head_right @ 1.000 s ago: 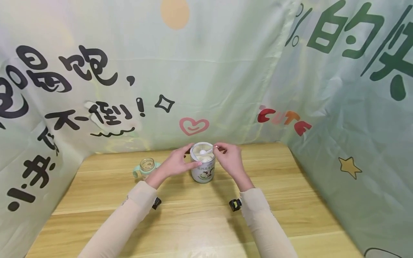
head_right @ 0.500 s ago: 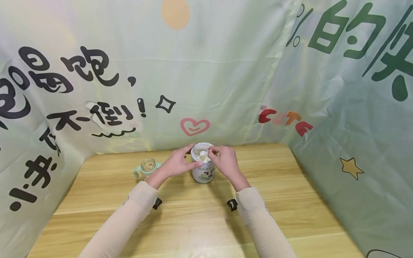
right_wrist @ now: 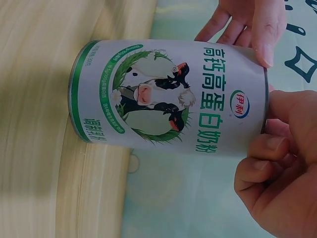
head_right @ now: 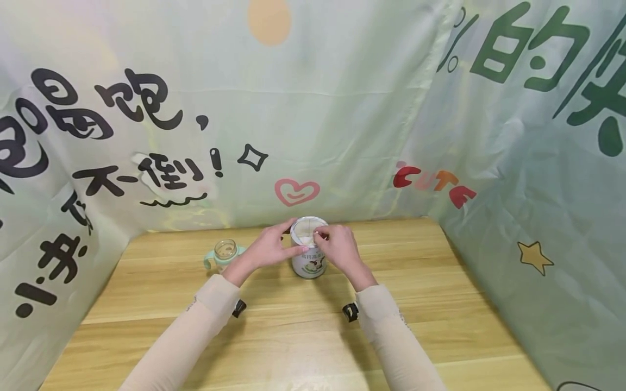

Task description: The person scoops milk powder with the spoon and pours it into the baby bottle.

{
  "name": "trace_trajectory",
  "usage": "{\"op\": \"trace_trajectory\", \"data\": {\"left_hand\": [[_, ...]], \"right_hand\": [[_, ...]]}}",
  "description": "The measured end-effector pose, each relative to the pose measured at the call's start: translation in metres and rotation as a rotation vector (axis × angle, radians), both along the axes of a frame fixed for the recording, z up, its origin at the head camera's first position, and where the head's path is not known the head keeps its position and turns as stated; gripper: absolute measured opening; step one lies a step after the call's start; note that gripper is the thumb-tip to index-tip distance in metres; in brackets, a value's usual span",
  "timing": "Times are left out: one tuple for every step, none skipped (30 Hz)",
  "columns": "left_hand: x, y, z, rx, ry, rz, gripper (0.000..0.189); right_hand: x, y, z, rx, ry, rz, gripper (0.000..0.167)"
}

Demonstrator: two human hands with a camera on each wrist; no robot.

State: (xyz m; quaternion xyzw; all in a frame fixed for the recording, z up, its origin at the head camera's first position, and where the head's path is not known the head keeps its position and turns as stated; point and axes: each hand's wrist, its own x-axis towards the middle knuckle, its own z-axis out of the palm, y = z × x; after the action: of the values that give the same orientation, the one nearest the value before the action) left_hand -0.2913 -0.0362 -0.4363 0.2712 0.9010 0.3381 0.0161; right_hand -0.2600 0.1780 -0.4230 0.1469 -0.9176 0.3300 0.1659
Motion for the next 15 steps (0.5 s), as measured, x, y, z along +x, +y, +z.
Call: {"op": "trace_trajectory", "data": {"left_hand": [[-0.0001,0.0000,0.0000,-0.001,0.000,0.001,0.101],[-0.0003,0.0001,0.0002,-0.001,0.000,0.001,0.101],[-0.0002,0.0000,0.0005,-0.001,-0.001,0.000,0.101],[-0.0002,0.0000,0.0008,-0.001,-0.001,0.000,0.101],[-0.0002,0.0000,0.0010,-0.001,-0.003,0.000,0.101],[-0.0002,-0.0001,0.0010,0.000,-0.003,0.000,0.101],[-0.0001,-0.0001,0.0011,-0.001,-0.004,-0.001,0.101],[-0.0001,-0.0001,0.0011,0.001,-0.004,-0.003,0.101],[-0.0001,-0.0001,0.0011,0.002,-0.004,-0.004,0.101],[-0.0002,0.0000,0.0012,0.003,-0.006,-0.004,0.101],[-0.0001,0.0000,0.0012,0.005,-0.007,-0.005,0.101],[0.0000,0.0000,0.0011,0.006,-0.007,-0.007,0.101],[0.0000,-0.0001,0.0012,0.006,-0.009,-0.007,0.101],[0.0003,-0.0002,0.0013,0.009,-0.011,-0.008,0.101],[0.0005,-0.0003,0.0014,0.007,-0.013,-0.007,0.101]], "right_hand": [[-0.0001,-0.0002,0.0002,0.002,-0.002,0.004,0.015],[-0.0001,-0.0003,0.0005,0.004,-0.006,0.007,0.015],[-0.0001,-0.0003,0.0008,0.006,-0.012,0.011,0.015],[0.0001,-0.0004,0.0013,0.008,-0.018,0.014,0.015],[0.0002,-0.0002,0.0017,0.010,-0.026,0.015,0.016],[0.0004,-0.0002,0.0022,0.009,-0.035,0.015,0.017],[0.0008,-0.0001,0.0027,0.009,-0.042,0.017,0.017],[0.0012,0.0000,0.0033,0.008,-0.051,0.017,0.017],[0.0016,0.0001,0.0038,0.007,-0.057,0.019,0.017],[0.0020,0.0002,0.0044,0.006,-0.061,0.021,0.017],[0.0023,0.0004,0.0048,0.003,-0.064,0.025,0.017],[0.0025,0.0004,0.0049,0.001,-0.065,0.029,0.017],[0.0027,0.0006,0.0051,-0.002,-0.067,0.033,0.017],[0.0031,0.0007,0.0054,-0.007,-0.072,0.037,0.017],[0.0035,0.0007,0.0057,-0.011,-0.076,0.041,0.017]]}}
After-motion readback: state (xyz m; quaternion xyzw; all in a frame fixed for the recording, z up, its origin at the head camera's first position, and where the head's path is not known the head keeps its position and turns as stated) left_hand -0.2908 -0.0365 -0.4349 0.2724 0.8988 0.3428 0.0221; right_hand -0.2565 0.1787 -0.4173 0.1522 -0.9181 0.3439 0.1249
